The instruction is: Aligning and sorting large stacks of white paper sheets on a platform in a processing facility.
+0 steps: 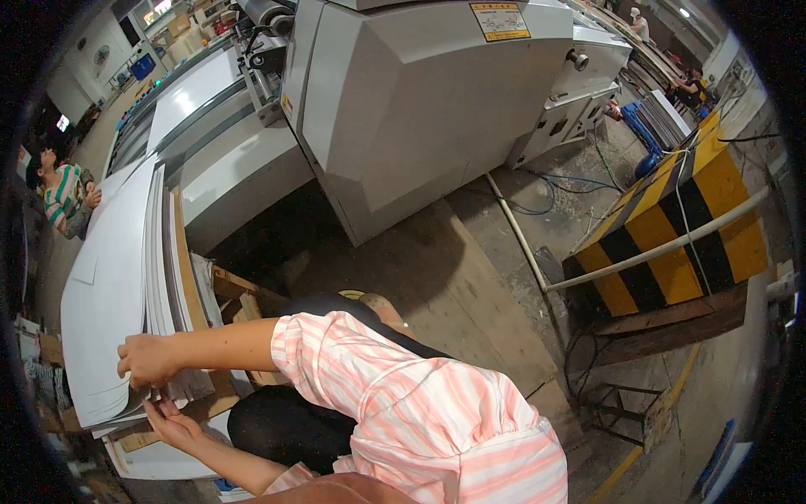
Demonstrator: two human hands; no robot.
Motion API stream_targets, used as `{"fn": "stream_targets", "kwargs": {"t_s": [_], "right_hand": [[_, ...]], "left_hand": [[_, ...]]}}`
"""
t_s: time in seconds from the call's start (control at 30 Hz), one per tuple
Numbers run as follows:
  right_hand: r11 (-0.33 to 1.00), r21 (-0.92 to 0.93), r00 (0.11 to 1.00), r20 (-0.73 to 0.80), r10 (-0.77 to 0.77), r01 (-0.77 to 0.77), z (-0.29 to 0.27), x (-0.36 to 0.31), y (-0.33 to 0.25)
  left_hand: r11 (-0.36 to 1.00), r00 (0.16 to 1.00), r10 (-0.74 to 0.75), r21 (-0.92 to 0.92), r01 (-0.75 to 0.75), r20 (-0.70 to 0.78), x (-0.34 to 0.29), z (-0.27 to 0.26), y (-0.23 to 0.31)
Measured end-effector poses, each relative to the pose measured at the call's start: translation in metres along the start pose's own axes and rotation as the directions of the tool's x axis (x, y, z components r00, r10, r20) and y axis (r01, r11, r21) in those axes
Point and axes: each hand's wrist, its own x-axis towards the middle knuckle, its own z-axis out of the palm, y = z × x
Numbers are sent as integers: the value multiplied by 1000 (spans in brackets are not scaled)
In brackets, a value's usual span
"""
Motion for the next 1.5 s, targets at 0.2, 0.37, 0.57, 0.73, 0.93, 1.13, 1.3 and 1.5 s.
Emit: {"fn": "stream_targets", "kwargs": {"t_s": [0.2, 0.37, 0.57, 0.73, 0.93, 1.13, 1.3, 1.5], "right_hand": [[976, 199, 988, -110, 112, -88, 1, 0, -12], [899, 351, 962, 14, 274, -261, 13, -4, -8], [903, 372, 977, 69, 203, -214, 20, 2, -3], [963, 265, 996, -53, 67, -51, 1, 3, -5], [944, 319, 985, -115, 130, -87, 11, -1, -1], [608, 732, 798, -150, 584, -308, 26, 14, -1], [228, 815, 609, 181, 772, -532, 7, 30, -14], [890, 358, 957, 171, 234, -281, -7, 5, -1]], "left_hand": [[1000, 1000, 10, 10, -10, -22, 10, -10, -2], [999, 1000, 21, 28, -21, 5, -8, 11, -2], [983, 994, 72, 162, -84, 84, 14, -17, -14], [989, 982, 62, 120, -85, 180, 24, -23, -5], [997, 987, 75, 12, -74, -141, -3, 0, 1], [962, 980, 108, 265, -62, -165, 1, -5, -7], [984, 977, 112, 157, -83, -184, -12, -2, 2], [982, 996, -33, -191, 16, -83, -22, 15, 2]]}}
